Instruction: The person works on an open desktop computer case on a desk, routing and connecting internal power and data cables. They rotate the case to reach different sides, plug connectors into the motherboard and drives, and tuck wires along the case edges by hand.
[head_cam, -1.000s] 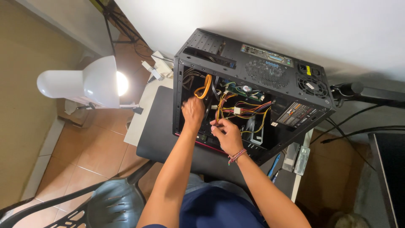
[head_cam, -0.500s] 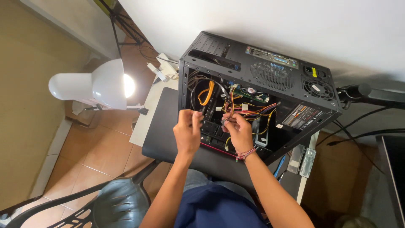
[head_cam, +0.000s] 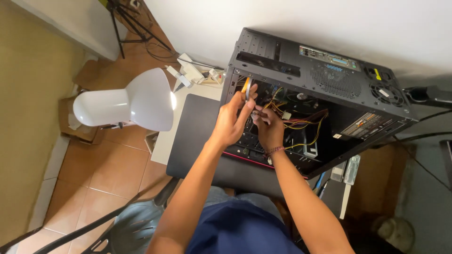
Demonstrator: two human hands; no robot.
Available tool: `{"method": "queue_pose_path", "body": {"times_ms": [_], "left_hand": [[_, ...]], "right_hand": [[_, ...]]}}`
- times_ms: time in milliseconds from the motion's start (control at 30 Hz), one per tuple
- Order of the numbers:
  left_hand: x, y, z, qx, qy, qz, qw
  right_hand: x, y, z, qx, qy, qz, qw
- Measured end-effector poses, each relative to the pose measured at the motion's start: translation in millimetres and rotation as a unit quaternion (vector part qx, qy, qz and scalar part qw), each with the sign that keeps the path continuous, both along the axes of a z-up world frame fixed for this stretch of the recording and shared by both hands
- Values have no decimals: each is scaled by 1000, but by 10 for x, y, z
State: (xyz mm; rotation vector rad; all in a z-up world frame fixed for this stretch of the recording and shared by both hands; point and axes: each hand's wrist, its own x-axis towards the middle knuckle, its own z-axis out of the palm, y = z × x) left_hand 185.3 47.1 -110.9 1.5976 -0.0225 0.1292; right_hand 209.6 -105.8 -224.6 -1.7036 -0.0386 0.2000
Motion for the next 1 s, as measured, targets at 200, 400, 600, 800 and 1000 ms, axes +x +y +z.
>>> {"method": "queue_pose_path", "body": {"times_ms": [200,400,600,800,1000], "left_hand": [[102,294,-61,197,-73,35,977],[144,507,50,200,-37,-21,979],[38,728,-205,86,-59,24,994],[13,852,-330,12,-36,32,999],[25,940,-485,110,-84,31,990]], "right_hand": [[-70,236,186,-150,-30,-73,986],[-192,316,224,-176,-130,-113,969],[-291,368,210,-171,-100,-143,970],[-342,449,283,-167,-51,-144,974],[-187,689,172,-142,-44,-129,980]]}}
